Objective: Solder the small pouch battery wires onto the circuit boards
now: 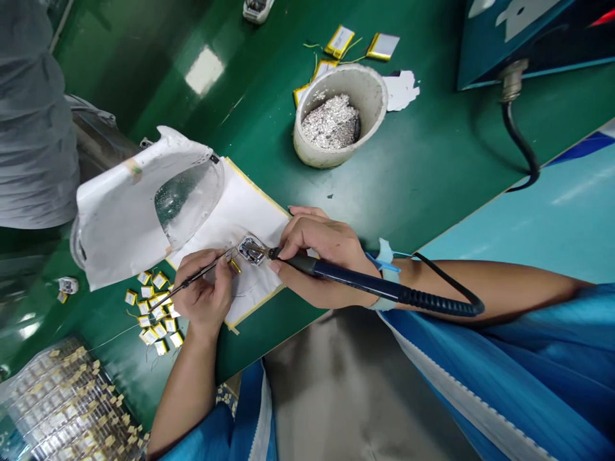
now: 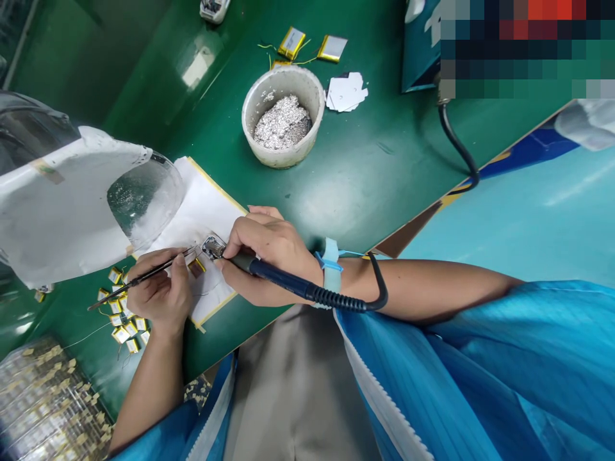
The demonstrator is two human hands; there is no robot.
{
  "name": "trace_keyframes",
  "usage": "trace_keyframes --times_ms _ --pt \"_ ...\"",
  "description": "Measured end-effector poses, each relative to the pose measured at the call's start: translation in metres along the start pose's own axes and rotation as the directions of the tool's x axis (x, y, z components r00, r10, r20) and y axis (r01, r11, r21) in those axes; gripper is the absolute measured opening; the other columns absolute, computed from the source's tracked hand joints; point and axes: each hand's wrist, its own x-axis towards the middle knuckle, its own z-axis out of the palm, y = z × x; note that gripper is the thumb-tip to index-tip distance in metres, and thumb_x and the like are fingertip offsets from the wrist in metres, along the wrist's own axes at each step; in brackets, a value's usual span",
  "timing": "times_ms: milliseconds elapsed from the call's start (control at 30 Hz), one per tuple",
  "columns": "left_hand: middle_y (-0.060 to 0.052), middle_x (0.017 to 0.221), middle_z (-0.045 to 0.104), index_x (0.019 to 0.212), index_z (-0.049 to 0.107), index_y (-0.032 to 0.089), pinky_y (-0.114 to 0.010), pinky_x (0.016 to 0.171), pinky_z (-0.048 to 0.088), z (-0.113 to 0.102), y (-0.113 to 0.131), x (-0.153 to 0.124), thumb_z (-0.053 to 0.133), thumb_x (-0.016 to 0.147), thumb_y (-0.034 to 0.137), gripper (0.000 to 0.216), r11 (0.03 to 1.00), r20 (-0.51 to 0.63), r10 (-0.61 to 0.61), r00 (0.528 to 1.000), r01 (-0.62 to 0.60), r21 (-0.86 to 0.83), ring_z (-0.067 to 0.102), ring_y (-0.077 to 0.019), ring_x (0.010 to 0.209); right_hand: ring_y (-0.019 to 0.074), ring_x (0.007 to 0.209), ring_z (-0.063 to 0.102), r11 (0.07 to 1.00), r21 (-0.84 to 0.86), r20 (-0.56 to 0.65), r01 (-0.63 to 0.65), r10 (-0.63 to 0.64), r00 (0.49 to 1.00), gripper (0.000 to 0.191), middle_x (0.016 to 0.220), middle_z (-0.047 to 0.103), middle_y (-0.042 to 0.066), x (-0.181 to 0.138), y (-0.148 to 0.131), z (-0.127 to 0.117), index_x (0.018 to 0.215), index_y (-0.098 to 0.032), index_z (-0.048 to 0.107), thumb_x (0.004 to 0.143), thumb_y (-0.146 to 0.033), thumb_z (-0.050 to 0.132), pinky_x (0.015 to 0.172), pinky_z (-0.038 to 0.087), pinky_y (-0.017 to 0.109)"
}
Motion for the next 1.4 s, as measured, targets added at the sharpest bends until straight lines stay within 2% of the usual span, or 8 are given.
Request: trace_keyframes --times_ms 200,433,767,967,1100,1233,1400 --pt "-0.003 0.097 0.079 0.11 0.072 0.021 -0.033 0.077 0.065 0.003 -0.001 -0.001 0.079 0.098 0.015 0.016 1.0 0.004 0.007 1.0 -0.007 0.004 0.08 -0.0174 0.09 0.0179 0.068 0.071 1.0 -0.002 0.023 -0.001 0.001 1.0 0.019 0.073 0.071 -0.005 0.001 -0.001 -0.002 0.083 -0.026 0.059 0.088 -0.023 0.077 0.102 0.054 0.045" --pt "-0.004 0.097 0.08 0.108 0.073 0.021 -0.034 0.08 0.066 0.0 0.0 -0.002 0.082 0.097 0.018 0.015 0.999 0.09 -0.022 0.996 0.02 0.027 0.081 -0.019 0.089 0.0182 0.07 0.071 1.0 -0.014 0.05 0.009 -0.009 0.999 0.017 0.072 0.069 -0.005 0.0 -0.002 -0.002 0.084 -0.026 0.058 0.09 -0.025 0.075 0.106 0.052 0.047" --pt "-0.003 0.093 0.081 0.102 0.074 0.021 -0.033 0.076 0.065 0.0 0.001 -0.001 0.083 0.095 0.018 0.012 0.997 0.079 -0.014 0.997 0.007 0.076 0.081 -0.0185 0.086 0.0178 0.068 0.07 1.0 -0.018 0.078 0.012 -0.01 0.997 0.018 0.071 0.069 -0.006 0.0 -0.002 -0.001 0.084 -0.027 0.058 0.086 -0.022 0.075 0.11 0.049 0.048" --pt "-0.002 0.095 0.08 0.107 0.075 0.022 -0.032 0.076 0.065 0.002 -0.001 -0.002 0.084 0.094 0.015 0.017 0.999 0.063 0.022 0.998 -0.024 0.033 0.08 -0.0176 0.086 0.0185 0.067 0.07 1.0 -0.008 0.02 -0.008 0.008 1.0 0.018 0.072 0.072 -0.004 -0.001 -0.001 -0.001 0.082 -0.027 0.058 0.087 -0.024 0.076 0.106 0.053 0.047" --pt "-0.004 0.097 0.08 0.11 0.072 0.022 -0.034 0.08 0.066 -0.002 0.001 -0.001 0.081 0.097 0.019 0.015 1.0 0.068 -0.016 0.998 0.017 -0.016 0.08 -0.0181 0.09 0.0174 0.063 0.068 1.0 0.014 -0.016 -0.001 0.001 1.0 0.018 0.071 0.071 -0.005 -0.001 -0.001 0.0 0.082 -0.027 0.059 0.087 -0.023 0.076 0.108 0.055 0.049" --pt "-0.004 0.097 0.078 0.108 0.068 0.023 -0.037 0.08 0.066 -0.011 0.003 -0.002 0.078 0.1 0.026 0.013 0.99 0.147 -0.055 0.988 0.072 -0.118 0.08 -0.0189 0.091 0.0177 0.063 0.068 1.0 0.02 -0.029 0.001 0.0 1.0 0.02 0.07 0.07 -0.004 -0.001 0.0 0.001 0.082 -0.027 0.058 0.088 -0.024 0.077 0.105 0.058 0.049" --pt "-0.005 0.096 0.078 0.106 0.068 0.024 -0.035 0.074 0.066 -0.015 0.001 -0.003 0.078 0.1 0.025 0.012 0.983 0.215 -0.061 0.975 0.096 -0.154 0.079 -0.0184 0.09 0.0174 0.061 0.066 1.0 0.013 -0.028 -0.002 0.002 1.0 0.02 0.07 0.069 -0.004 0.0 -0.001 0.0 0.081 -0.027 0.058 0.089 -0.024 0.076 0.099 0.059 0.048"
